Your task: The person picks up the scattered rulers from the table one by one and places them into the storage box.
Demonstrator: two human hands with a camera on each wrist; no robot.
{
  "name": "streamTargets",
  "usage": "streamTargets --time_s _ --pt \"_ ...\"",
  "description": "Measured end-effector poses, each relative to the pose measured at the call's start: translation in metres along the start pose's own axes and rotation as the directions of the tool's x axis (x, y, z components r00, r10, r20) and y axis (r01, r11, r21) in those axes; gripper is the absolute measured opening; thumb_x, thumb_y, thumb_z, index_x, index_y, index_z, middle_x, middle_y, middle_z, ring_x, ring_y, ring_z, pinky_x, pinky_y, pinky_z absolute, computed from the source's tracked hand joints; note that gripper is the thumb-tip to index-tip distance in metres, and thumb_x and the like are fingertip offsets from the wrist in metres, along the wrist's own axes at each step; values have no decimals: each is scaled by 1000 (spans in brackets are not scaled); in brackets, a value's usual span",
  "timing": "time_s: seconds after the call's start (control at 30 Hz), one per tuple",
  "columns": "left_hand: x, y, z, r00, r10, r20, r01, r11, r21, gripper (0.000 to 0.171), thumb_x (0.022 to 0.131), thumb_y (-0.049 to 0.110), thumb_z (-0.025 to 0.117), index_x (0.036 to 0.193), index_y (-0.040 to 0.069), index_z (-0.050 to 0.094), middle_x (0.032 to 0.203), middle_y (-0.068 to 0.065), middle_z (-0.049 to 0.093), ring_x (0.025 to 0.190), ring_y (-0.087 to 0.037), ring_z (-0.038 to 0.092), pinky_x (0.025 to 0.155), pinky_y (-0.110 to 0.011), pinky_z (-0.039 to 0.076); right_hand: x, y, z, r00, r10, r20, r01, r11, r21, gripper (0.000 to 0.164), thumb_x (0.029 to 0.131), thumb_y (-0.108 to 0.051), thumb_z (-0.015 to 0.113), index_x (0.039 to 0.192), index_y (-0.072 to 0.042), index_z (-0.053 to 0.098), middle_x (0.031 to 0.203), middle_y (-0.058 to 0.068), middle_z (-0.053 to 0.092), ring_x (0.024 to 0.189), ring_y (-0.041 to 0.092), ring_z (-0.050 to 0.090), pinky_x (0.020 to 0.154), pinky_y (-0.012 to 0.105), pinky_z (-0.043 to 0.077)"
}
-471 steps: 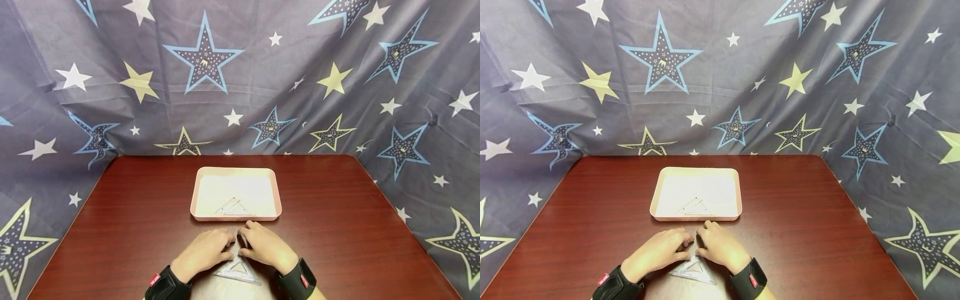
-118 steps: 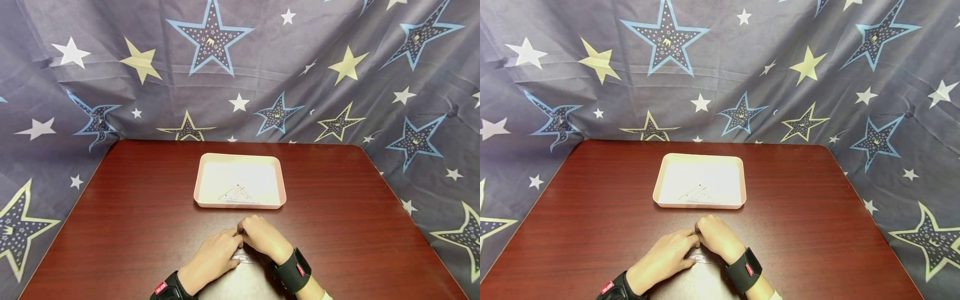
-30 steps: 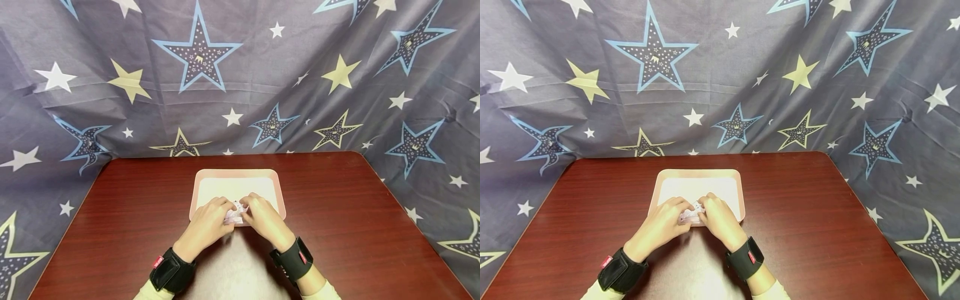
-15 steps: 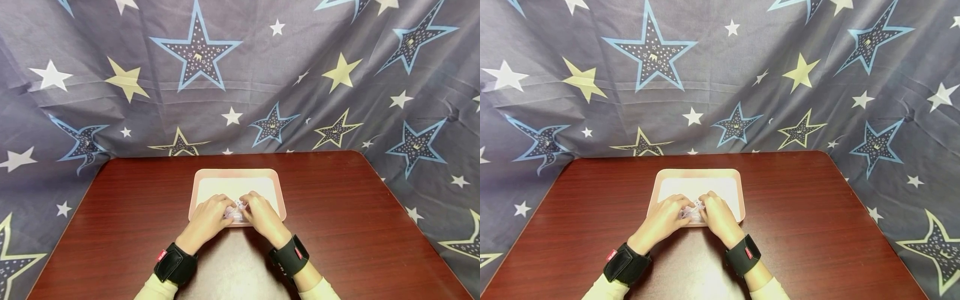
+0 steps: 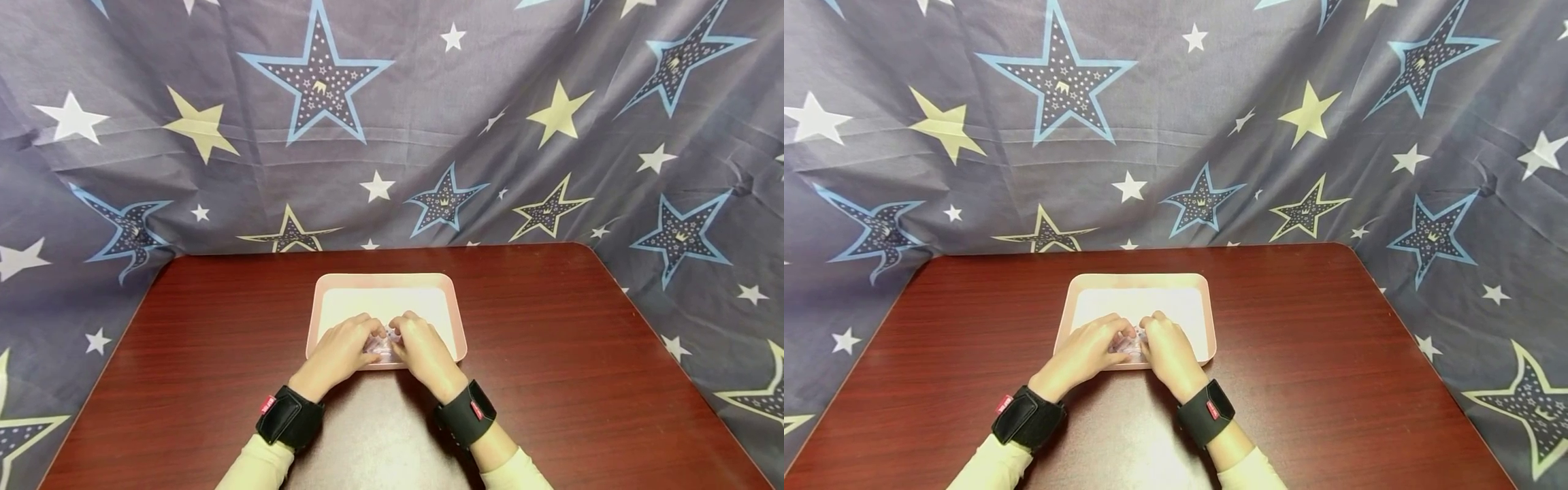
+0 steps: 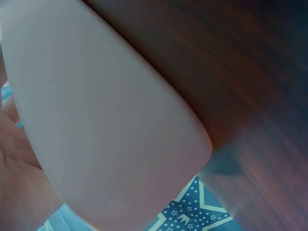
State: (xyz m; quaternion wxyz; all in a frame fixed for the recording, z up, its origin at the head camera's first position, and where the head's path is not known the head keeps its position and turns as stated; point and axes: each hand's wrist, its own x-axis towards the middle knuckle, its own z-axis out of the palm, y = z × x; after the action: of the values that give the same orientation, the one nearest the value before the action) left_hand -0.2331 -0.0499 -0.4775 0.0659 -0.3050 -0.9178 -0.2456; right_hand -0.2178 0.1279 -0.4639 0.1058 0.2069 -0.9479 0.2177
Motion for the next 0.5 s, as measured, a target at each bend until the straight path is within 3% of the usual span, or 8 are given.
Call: streamTargets --time_s 0.27,0.5 --pt "0 2 0 998 -39 47 39 999 -1 28 73 16 87 96 15 71 90 1 63 77 -13 55 67 -34 47 -2 -1 4 1000 0 -10 0 1000 -28 9 83 0 73 92 -2 72 80 6 62 72 18 63 64 31 52" --pt "-2 5 0 994 -76 83 76 997 5 23 74 14 86 94 15 76 100 1 68 91 -19 64 77 -39 53 -4 -1 6 1000 2 15 -1 998 -67 6 84 1 71 89 -2 71 77 6 61 70 18 61 63 32 50"
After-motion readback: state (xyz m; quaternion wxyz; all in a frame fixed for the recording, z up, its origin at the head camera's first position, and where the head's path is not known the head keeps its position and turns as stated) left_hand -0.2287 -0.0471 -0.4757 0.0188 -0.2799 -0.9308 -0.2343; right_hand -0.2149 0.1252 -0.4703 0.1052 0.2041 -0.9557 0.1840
